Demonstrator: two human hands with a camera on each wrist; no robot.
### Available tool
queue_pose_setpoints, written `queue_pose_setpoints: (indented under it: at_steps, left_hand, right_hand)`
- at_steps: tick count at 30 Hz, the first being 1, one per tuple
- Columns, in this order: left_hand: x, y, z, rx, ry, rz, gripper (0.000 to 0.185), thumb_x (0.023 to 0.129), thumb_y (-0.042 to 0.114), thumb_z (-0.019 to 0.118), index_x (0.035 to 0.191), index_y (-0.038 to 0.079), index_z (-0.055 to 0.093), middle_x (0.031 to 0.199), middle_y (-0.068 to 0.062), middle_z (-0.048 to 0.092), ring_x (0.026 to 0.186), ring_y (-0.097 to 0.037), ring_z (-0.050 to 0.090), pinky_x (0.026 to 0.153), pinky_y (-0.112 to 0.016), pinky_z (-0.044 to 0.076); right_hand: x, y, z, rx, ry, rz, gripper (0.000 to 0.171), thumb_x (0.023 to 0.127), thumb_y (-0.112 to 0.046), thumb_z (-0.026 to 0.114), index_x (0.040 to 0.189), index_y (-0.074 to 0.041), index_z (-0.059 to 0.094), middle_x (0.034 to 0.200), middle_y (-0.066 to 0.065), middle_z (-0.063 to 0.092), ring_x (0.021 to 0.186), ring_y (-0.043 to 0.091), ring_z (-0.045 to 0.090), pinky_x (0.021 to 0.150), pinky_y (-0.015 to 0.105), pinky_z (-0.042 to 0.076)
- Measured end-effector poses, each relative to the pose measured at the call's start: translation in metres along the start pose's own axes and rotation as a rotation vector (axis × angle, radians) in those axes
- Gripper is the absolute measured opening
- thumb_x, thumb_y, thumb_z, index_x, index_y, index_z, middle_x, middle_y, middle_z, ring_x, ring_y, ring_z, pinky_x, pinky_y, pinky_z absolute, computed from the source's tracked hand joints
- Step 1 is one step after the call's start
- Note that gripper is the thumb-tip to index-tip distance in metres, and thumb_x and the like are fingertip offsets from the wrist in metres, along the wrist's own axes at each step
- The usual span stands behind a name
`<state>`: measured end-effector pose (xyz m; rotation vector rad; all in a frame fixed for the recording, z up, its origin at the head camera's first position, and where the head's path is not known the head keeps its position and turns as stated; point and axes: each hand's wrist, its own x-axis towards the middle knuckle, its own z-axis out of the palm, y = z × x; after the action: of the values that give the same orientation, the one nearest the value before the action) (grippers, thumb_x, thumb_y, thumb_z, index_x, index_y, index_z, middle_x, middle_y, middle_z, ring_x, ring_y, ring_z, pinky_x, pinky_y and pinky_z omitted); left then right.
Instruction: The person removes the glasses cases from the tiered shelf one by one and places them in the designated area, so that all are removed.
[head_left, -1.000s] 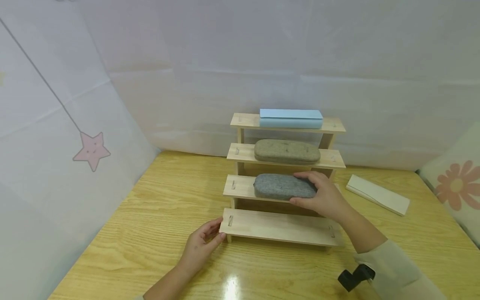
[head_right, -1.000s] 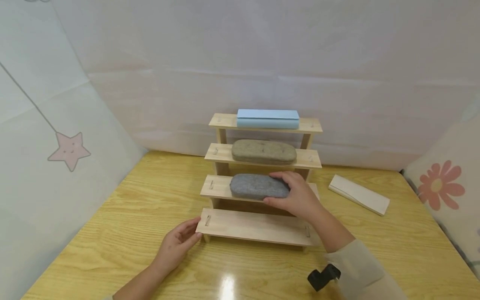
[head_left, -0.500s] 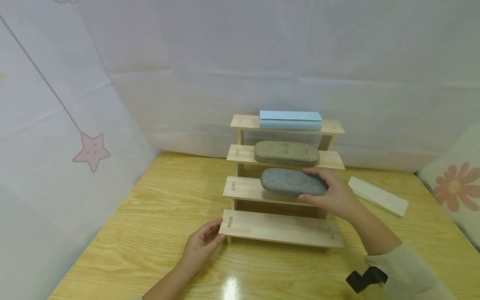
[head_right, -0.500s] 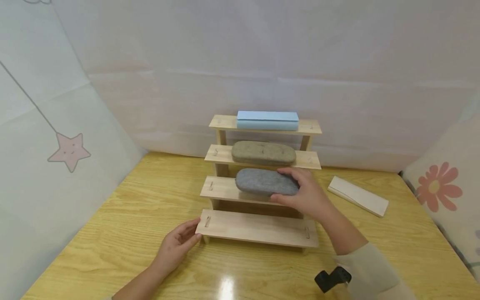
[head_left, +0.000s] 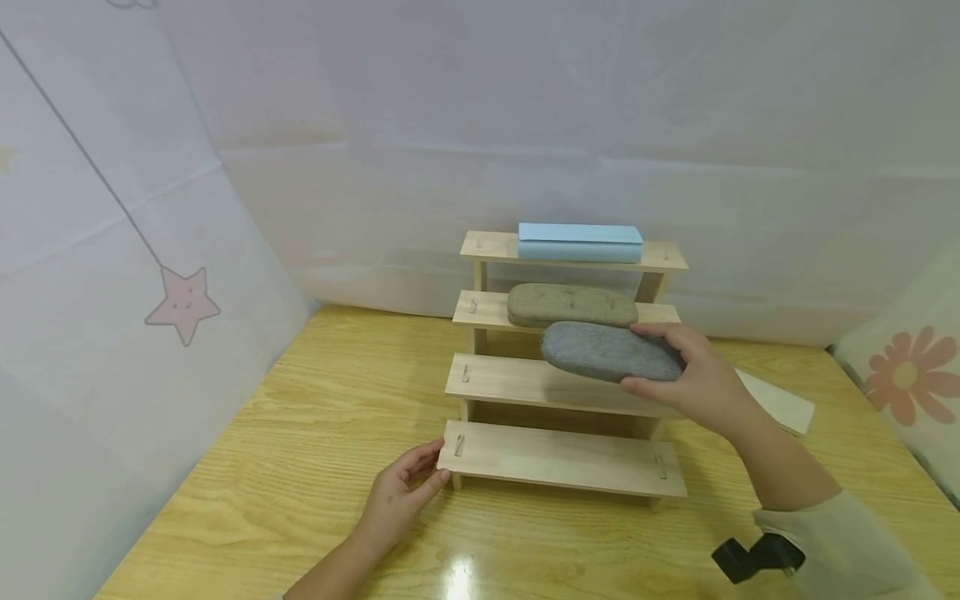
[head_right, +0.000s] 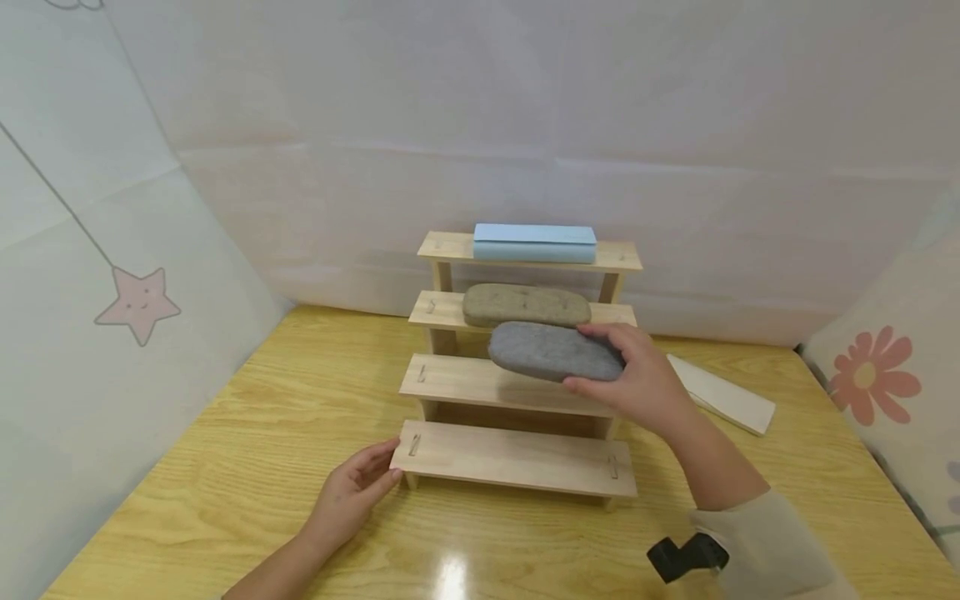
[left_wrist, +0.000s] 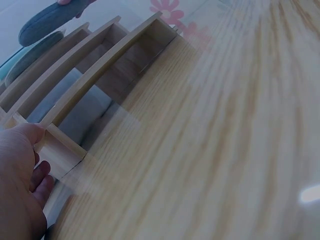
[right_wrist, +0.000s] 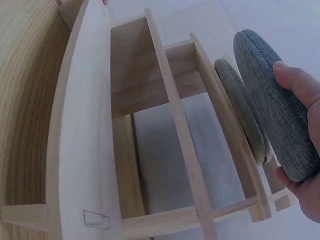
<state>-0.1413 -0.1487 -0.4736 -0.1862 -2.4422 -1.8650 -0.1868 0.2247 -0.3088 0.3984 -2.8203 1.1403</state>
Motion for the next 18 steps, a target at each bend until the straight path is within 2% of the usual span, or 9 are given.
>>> queue_pose_setpoints:
  at_steps: [9,18]
  left_hand:
    - [0.000,-0.001,0.001,0.000,0.005,-0.014,0.042,0.088,0.014,0.073,0.128,0.005,0.062,0.129,-0.016,0.064,0.118,-0.032,0.063,0.101,-0.035,0.053]
    - [0.000,-0.001,0.000,-0.015,0.003,-0.027,0.042,0.088,0.014,0.073,0.127,0.006,0.062,0.129,-0.016,0.065,0.119,-0.032,0.062,0.100,-0.034,0.054]
  right_hand:
    - [-0.003,0.011,-0.016,0.032,0.020,0.012,0.075,0.086,-0.034,0.076,0.148,-0.012,0.041,0.150,0.023,0.038,0.127,0.044,0.044,0.096,0.060,0.044]
    - [-0.010,0.025,-0.034,0.039,0.058,0.066,0.075,0.088,-0.032,0.074,0.151,-0.018,0.036,0.152,0.023,0.034,0.127,0.045,0.042,0.092,0.057,0.044]
